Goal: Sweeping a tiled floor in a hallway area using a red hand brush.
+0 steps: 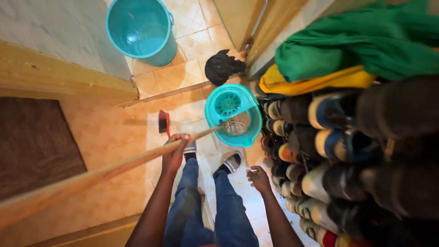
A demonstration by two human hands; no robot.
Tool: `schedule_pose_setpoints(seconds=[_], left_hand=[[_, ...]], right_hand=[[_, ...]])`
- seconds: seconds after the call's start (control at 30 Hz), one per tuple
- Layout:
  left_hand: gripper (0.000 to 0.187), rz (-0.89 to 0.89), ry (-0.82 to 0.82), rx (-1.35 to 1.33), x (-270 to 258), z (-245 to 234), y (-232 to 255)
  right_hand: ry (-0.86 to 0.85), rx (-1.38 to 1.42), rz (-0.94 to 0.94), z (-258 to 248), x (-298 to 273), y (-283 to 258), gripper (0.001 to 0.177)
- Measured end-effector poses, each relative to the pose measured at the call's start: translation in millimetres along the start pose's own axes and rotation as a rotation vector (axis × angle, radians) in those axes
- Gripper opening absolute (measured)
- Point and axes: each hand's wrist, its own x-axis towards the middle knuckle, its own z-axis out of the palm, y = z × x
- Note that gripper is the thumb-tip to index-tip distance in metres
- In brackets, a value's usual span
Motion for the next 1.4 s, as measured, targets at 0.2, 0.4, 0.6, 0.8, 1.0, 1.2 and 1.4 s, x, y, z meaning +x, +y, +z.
schedule_pose_setpoints(seconds=[0.2, 0.4, 0.6, 0.8, 1.0, 1.2, 1.4], left_hand=[[0.020, -0.031, -0.035, -0.039, 12.0, -25.9, -27.8], [0.020, -0.120, 0.052, -0.082, 35.4, -52.1, -85.7], [0.021, -0.136, 0.138, -0.073, 35.8, -96.6, -95.4], [0.025, -0.114, 0.173, -0.105, 18.1, -146.0, -85.0], [0.029, -0.158, 0.286, -0.135, -15.4, -198.7, -50.2], [0.030, -0.024, 0.416, -0.239, -70.7, -260.4, -49.0], [0.015, 0.208, 0.648, -0.359, -121.7, -319.2, -77.6]], right_hand=[[0.047, -0.817, -0.197, -26.2, 214.5, 137.0, 0.058], [0.313, 0.009, 0.257, 31.5, 280.3, 76.4, 0.117], [0.317, 0.049, 0.209, 81.3, 288.5, 70.5, 0.066], [0.482, -0.096, 0.130, 116.0, 272.5, 48.7, 0.030], [0.601, -0.373, 0.042, 154.5, 211.7, -3.2, 0.032], [0.435, -0.412, -0.067, 196.0, 160.3, -25.5, 0.029], [0.228, -0.494, -0.195, 252.3, 93.1, -66.7, 0.029]])
